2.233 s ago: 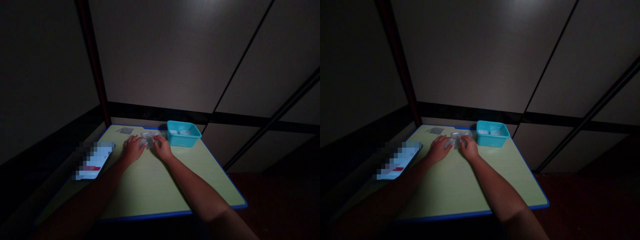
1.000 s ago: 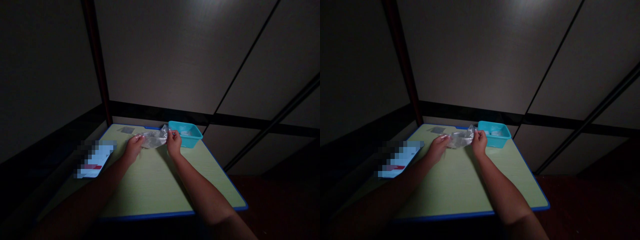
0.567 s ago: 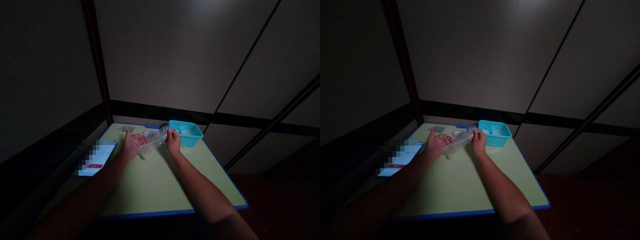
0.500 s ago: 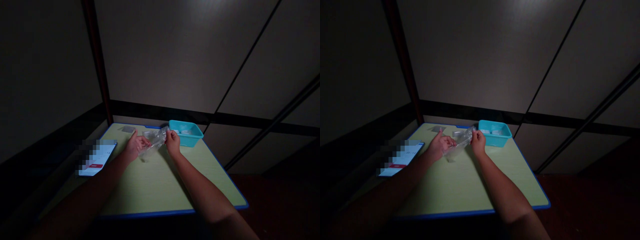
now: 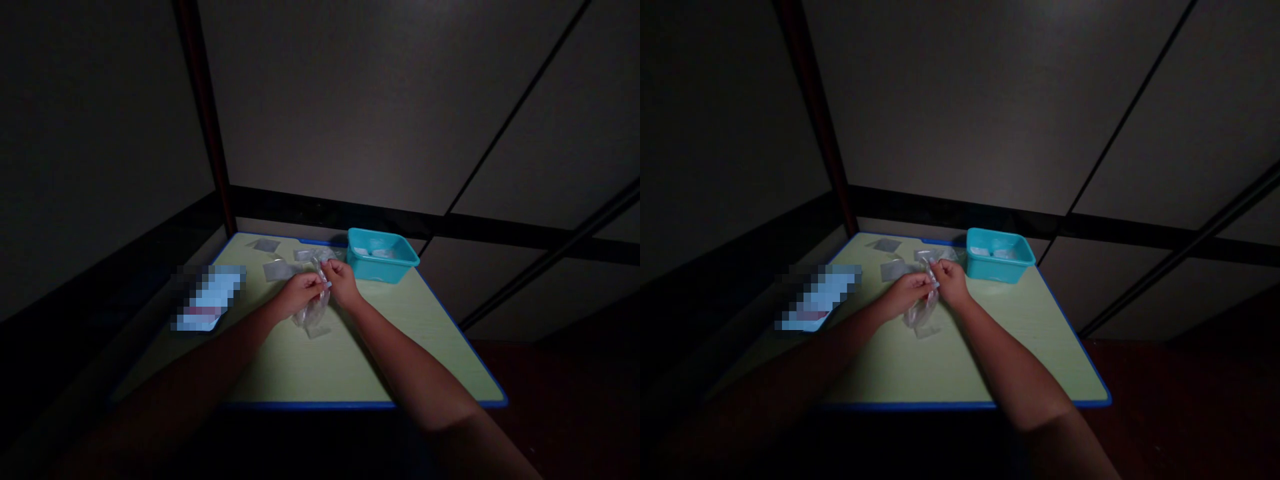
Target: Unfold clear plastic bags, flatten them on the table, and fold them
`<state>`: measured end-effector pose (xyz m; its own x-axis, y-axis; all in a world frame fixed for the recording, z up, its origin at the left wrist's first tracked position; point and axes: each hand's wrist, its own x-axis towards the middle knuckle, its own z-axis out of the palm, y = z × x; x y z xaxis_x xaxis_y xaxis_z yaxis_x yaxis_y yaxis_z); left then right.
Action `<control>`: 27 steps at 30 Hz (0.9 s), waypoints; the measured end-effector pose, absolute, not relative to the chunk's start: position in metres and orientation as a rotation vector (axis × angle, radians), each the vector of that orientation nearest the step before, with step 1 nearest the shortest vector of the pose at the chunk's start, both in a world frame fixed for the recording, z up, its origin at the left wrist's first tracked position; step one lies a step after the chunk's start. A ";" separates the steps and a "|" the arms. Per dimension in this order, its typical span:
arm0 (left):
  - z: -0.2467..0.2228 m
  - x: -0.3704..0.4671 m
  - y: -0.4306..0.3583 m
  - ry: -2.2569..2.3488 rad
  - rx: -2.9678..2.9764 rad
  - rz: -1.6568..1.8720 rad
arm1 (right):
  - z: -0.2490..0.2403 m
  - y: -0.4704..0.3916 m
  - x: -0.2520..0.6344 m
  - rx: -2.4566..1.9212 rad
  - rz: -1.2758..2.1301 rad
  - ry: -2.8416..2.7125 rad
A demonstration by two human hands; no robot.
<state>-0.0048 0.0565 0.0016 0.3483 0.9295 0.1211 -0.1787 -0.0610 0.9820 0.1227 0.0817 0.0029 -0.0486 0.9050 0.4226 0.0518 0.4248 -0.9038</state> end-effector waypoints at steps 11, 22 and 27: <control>0.003 -0.019 0.081 0.748 0.756 1.309 | -0.003 0.088 0.128 -0.894 0.956 -1.248; 0.010 0.003 0.060 0.678 0.610 1.086 | -0.007 0.091 0.133 -0.972 1.008 -1.282; 0.003 -0.001 0.066 0.760 0.588 1.265 | -0.002 0.091 0.134 -1.009 0.970 -1.279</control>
